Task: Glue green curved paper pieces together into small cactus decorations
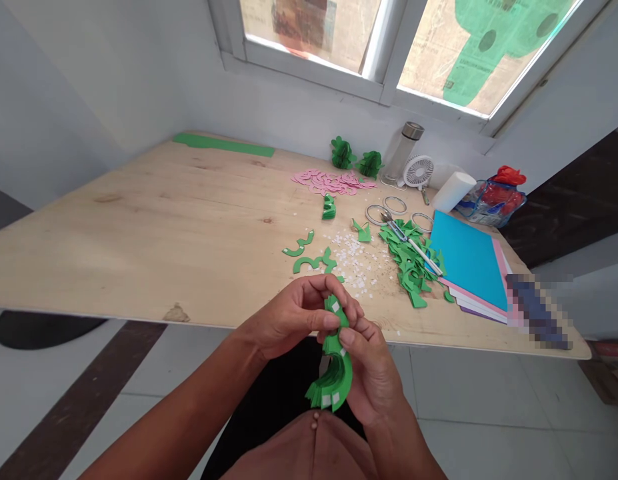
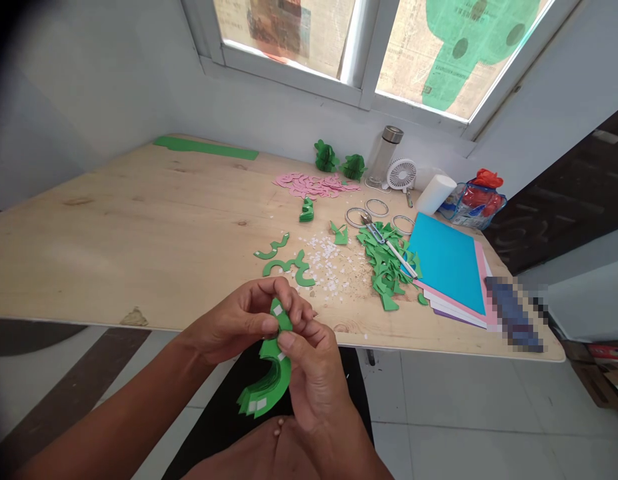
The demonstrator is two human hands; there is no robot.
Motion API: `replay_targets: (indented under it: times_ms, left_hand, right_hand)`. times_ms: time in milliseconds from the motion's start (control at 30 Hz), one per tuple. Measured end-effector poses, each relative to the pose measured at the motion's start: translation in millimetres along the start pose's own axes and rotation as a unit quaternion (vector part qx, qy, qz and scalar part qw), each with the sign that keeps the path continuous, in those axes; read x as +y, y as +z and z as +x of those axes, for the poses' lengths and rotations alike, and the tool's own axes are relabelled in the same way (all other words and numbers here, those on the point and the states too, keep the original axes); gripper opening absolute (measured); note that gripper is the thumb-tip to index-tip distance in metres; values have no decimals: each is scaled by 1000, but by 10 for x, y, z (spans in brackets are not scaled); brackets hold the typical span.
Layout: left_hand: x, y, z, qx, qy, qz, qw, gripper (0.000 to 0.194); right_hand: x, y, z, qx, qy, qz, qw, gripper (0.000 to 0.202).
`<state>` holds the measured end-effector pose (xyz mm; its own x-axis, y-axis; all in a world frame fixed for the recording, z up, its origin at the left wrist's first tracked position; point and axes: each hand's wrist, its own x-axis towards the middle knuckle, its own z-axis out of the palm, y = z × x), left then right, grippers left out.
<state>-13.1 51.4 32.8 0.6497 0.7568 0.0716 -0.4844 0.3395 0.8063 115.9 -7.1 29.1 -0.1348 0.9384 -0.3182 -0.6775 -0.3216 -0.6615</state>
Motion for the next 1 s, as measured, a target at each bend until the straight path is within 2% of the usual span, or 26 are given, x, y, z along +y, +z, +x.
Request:
replay_targets:
  times_ms: [233, 633, 833, 1000]
  left_hand:
    - [12, 15, -12, -2, 9, -22, 1000, 18]
    - [48, 39, -55, -6, 19, -43, 999, 12]
    - [79, 61, -84, 10, 9, -35, 999, 12]
    - [85, 56, -110, 33, 1, -36, 999, 14]
  right_hand:
    - [-23, 31, -21, -7, -15, -3, 1000, 28]
    - [-10, -24, -58, -47, -104, -148, 982, 15]
    - [-31, -25, -84, -34, -181, -256, 949, 5]
    - [-56, 3, -86, -59, -244, -316, 915, 2]
